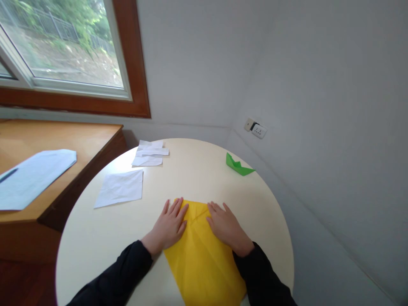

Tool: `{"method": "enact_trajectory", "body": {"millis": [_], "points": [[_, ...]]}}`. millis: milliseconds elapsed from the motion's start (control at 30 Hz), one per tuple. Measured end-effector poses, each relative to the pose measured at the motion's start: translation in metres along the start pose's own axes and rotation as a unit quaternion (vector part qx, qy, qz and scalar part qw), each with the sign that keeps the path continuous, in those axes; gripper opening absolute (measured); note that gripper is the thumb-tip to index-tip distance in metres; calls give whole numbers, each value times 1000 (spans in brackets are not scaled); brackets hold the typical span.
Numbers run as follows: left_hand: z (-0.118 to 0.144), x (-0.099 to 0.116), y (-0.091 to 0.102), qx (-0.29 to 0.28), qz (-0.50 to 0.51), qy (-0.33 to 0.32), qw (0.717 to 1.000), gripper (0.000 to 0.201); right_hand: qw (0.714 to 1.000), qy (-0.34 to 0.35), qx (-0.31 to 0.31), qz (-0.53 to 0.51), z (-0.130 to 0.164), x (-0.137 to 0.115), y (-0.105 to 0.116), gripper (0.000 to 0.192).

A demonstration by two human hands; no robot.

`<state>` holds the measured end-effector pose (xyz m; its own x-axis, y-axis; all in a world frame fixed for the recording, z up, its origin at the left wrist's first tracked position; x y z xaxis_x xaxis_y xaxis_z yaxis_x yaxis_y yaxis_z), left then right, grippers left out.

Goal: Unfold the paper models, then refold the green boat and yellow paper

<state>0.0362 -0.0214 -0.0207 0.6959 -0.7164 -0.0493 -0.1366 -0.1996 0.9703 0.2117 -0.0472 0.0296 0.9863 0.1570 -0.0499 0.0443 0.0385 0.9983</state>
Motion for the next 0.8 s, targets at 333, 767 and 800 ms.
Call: {"method": "enact_trajectory", "body": {"millis": [333, 767, 800], "points": [[9, 10, -1, 48, -36, 91, 994, 47, 993, 113, 2, 14, -20, -48, 1, 52], [8, 10, -9, 73, -33, 73, 994, 52, 982, 187, -5, -1, -33, -71, -13, 57], [8, 10, -8, 74, -33, 73, 994, 52, 983, 185, 0, 4, -31, -71, -13, 57]]}}
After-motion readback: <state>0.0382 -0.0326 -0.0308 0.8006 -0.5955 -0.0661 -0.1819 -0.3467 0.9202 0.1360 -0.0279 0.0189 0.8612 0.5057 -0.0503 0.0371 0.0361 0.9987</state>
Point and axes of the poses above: each hand's wrist, its own z-axis away from the middle knuckle, its own y-axis out of the back of the hand, x = y × z, the point moved 3 cm from there along -z, towards the middle knuckle, and after that the axes turned 5 degrees about -y, right-handed, at the moved point
